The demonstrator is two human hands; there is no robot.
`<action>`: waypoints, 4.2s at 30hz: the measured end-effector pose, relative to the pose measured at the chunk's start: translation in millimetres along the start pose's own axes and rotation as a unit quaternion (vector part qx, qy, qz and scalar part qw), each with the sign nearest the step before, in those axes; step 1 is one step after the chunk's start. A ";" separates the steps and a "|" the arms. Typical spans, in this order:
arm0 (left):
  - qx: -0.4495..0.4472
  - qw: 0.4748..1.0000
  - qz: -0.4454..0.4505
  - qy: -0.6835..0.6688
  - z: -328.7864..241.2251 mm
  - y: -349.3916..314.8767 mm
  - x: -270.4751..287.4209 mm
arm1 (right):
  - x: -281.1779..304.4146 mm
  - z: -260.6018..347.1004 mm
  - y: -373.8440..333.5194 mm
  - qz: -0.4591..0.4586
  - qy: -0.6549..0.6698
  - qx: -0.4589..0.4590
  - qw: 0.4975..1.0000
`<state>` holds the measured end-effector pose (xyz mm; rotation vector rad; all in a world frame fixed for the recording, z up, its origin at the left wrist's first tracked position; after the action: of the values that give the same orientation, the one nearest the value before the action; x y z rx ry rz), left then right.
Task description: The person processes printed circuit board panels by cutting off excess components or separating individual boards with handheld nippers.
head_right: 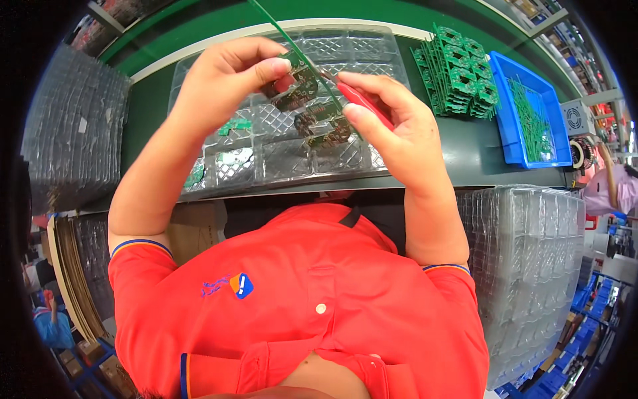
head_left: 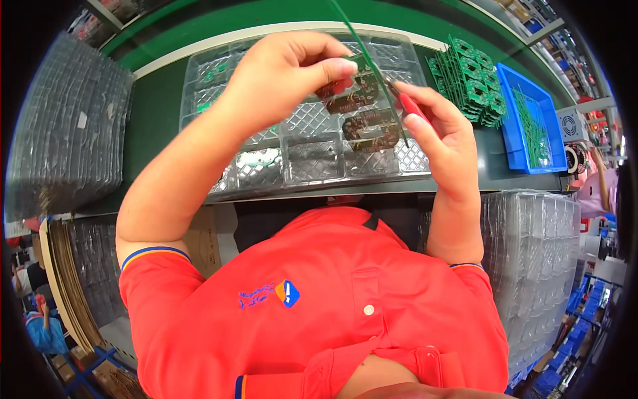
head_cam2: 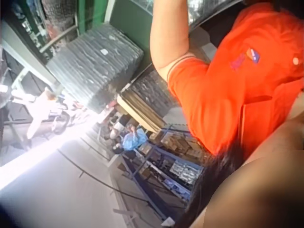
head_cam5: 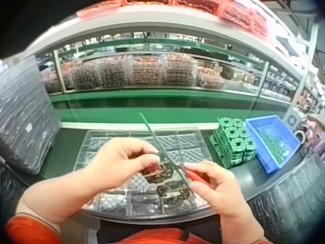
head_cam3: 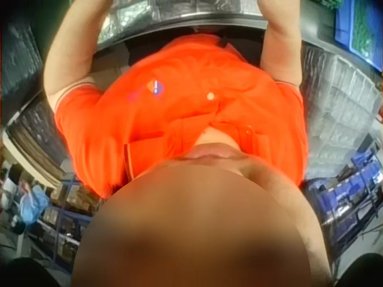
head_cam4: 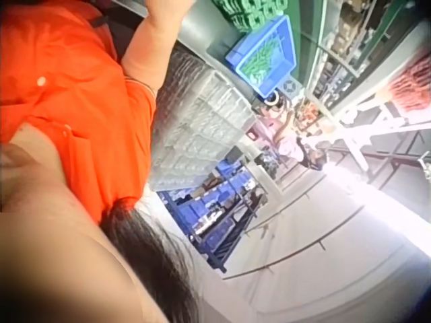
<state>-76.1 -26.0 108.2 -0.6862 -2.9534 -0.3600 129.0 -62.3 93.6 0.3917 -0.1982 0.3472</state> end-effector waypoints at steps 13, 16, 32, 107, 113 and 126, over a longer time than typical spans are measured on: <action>0.053 0.895 0.085 0.436 129.2 100.8 93.3 | 8.6 -29.5 19.9 -0.067 0.122 -0.096 0.986; -0.013 0.916 0.066 0.396 108.0 94.1 74.4 | 6.1 -26.3 24.5 -0.075 0.013 -0.078 0.994; 0.126 0.843 0.227 0.470 103.7 73.3 53.6 | 14.8 -32.5 22.0 -0.116 -0.152 0.001 0.982; 0.229 0.928 0.160 0.247 38.8 -6.0 -34.2 | 22.1 -42.2 -47.4 -0.126 -0.356 0.078 0.923; 0.056 0.853 0.143 0.499 32.1 -16.8 -45.3 | 142.1 -65.7 -54.5 -0.371 0.222 -0.055 0.900; 0.234 0.967 0.019 -0.099 99.8 231.0 -128.8 | 112.2 -91.0 -103.7 -0.267 0.419 -0.041 0.867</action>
<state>138.6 145.5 41.8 -0.7448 -3.0198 0.4239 281.7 -82.6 4.6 0.1685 0.7430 -0.0645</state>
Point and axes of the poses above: each hand's wrist, its own y-axis towards the middle knuckle, its own x-axis out of the back of the hand, z = x × y, the point moved 2 cm from there along y, towards the middle knuckle, and after that the axes turned 2 degrees about z, right-handed, at the moved point
